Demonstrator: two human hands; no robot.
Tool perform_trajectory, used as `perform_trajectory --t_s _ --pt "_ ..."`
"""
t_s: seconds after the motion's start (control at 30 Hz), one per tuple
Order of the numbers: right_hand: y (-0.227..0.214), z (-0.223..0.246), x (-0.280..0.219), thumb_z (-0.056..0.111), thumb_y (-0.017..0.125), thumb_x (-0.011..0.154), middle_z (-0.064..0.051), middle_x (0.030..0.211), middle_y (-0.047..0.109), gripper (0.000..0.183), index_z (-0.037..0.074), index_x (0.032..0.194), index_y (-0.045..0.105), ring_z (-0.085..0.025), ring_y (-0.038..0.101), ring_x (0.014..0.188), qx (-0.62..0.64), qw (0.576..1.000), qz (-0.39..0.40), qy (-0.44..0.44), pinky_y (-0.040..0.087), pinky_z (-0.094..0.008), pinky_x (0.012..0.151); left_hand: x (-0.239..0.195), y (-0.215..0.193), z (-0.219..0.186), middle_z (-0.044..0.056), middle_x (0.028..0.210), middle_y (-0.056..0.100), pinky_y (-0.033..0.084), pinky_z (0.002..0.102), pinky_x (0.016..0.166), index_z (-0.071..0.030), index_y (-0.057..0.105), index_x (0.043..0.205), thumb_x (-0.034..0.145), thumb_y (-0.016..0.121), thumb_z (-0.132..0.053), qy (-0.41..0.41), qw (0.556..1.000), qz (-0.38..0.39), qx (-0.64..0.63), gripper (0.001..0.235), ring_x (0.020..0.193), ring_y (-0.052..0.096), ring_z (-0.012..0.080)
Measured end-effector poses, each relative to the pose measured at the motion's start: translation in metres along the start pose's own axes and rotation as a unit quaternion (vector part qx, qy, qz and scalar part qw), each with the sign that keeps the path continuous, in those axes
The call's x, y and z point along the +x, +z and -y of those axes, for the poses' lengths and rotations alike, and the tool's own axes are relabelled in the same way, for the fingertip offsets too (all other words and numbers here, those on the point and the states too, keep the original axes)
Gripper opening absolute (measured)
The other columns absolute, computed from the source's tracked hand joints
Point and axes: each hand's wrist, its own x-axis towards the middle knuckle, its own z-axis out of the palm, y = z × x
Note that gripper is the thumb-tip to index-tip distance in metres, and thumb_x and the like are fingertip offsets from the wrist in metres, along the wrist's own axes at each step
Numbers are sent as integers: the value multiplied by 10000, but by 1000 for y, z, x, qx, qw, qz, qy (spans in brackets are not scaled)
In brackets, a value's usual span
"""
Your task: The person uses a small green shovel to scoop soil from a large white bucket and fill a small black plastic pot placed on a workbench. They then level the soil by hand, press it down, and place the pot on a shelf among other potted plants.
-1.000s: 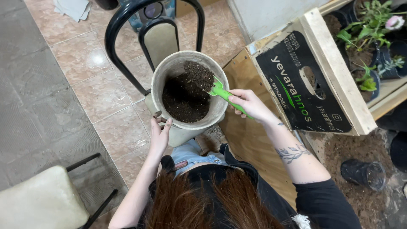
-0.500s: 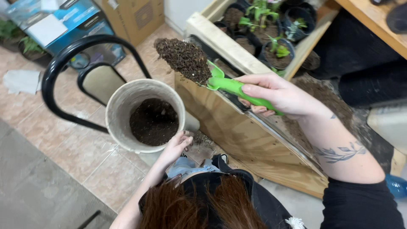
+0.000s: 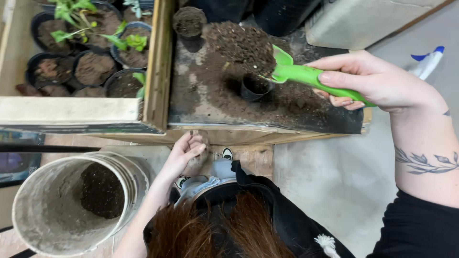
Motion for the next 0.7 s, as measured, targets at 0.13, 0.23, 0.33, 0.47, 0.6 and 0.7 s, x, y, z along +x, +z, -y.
perform_trajectory --t_s 0.13,0.23,0.33,0.47,0.6,0.7 --pt "-53 -72 10 178 589 1069 -147 850 574 554 37 1596 681 -183 395 571 29 999 -5 31 270 -318 435 81 60 -65 138 1496 652 617 377 1154 -48 471 1513 908 817 -379 3 996 33 85 771 1300 714 236" --pt "-75 -107 33 170 606 1067 -106 857 540 563 60 1614 679 -172 393 590 40 996 2 82 255 -302 457 150 81 -51 207 1661 482 532 490 1233 -19 258 1681 857 918 -385 136 978 1 155 1118 1495 559 330" --pt "-87 -131 63 217 627 1066 -68 872 599 540 85 1583 709 -166 485 623 -17 996 20 84 337 -297 453 200 94 -32 242 1752 385 374 497 1347 34 136 1709 742 1039 -364 153 966 -43 203 1382 1606 458 376" --pt "-108 -141 101 239 648 1063 -87 816 673 464 97 1485 781 -155 531 563 -90 988 87 85 384 -283 423 223 109 -32 226 1778 335 274 465 1355 8 147 1712 683 1065 -451 92 953 -57 283 1453 1652 348 363" --pt "-115 -108 126 247 690 1051 -72 871 797 350 130 1344 843 -184 577 539 -238 956 129 115 463 -323 441 231 114 -23 195 1702 500 340 440 1319 -32 242 1677 647 1095 -402 101 953 -77 277 1388 1582 486 357" --pt "-108 -69 131 77 720 1025 -224 748 799 482 -106 1469 685 -168 561 405 -256 956 121 78 434 -255 341 224 122 -52 296 1693 464 329 688 1337 -91 257 1715 610 1116 -282 25 969 -70 233 1412 1565 437 558"
